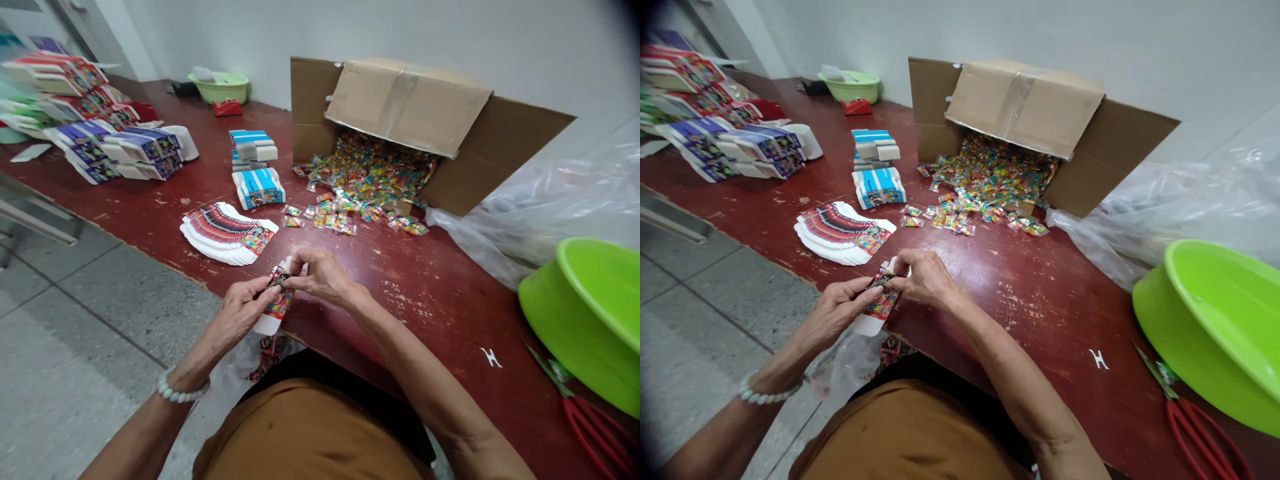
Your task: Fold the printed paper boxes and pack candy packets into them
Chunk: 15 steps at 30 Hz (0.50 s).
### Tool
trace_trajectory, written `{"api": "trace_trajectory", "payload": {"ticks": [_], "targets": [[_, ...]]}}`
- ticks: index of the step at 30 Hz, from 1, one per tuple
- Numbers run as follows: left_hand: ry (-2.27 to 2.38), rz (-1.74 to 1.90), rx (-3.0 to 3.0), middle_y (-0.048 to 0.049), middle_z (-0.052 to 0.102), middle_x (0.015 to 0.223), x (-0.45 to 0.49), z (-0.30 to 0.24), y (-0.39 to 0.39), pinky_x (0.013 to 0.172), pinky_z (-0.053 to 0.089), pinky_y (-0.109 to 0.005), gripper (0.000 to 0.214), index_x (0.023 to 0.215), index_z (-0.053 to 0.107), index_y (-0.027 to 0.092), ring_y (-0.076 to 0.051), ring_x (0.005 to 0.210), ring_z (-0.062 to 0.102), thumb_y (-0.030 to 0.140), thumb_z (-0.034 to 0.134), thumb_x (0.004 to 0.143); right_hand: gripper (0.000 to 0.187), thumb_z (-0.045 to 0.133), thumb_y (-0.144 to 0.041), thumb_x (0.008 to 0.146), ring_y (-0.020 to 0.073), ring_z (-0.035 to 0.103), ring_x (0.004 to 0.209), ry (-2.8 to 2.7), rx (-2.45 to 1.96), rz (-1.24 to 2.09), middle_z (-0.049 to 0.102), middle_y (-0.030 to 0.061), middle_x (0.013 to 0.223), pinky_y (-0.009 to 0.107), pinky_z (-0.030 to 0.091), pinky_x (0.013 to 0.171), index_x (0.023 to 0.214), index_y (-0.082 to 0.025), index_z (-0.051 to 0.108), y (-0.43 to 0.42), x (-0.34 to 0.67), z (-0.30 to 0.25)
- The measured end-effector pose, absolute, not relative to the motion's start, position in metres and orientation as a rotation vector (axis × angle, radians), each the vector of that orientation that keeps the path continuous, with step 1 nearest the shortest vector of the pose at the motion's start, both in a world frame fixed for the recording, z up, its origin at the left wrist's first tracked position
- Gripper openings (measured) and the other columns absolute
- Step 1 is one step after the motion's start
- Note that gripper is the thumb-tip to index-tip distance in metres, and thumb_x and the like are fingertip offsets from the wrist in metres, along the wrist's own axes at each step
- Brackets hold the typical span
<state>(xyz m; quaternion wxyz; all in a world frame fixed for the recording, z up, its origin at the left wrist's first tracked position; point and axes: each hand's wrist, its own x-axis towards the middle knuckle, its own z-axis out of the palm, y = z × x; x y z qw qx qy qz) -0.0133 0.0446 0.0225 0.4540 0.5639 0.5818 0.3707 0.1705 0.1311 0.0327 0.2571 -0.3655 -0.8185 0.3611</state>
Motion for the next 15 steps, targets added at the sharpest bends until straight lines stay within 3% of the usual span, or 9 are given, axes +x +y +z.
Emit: {"api": "trace_trajectory", "payload": {"ticks": [8,12,15], "targets": [[1.119,0.772,1.014,-0.0076,0.077,0.08,-0.005,0.034,0.044,0.063,0.055,-0.03,0.041,0.098,0.079,0.016,-0.022,0.07,0.07,0.053,0.076,0.079,0.012,0.074,-0.018,0.082,0.0082,0.051,0.058,-2.162,-0.835,1.175,0.059,-0.0058,0.063,0.02,0.035,0.058,0.075,-0.017,0.064,0.125,0.183,0.027],[1.022,0.605,0.922,-0.0106,0.077,0.075,-0.008,0.035,0.045,0.061,0.055,-0.031,0.036,0.084,0.079,0.015,-0.021,0.062,0.069,0.047,0.085,0.069,0.015,0.073,-0.022,0.083,0.0088,0.053,0.059,-2.064,-0.755,1.334,0.061,-0.0036,0.068,0.021,0.038,0.057,0.074,-0.018,0.062,0.119,0.183,0.025],[1.0,0.56,0.902,-0.007,0.072,0.064,-0.009,0.036,0.046,0.052,0.049,-0.027,0.034,0.077,0.075,0.016,-0.017,0.051,0.062,0.043,0.088,0.062,0.014,0.073,-0.023,0.081,0.0103,0.059,0.066,-1.938,-0.639,1.601,0.065,-0.0025,0.076,0.022,0.045,0.061,0.086,-0.019,0.06,0.117,0.185,0.026]]}}
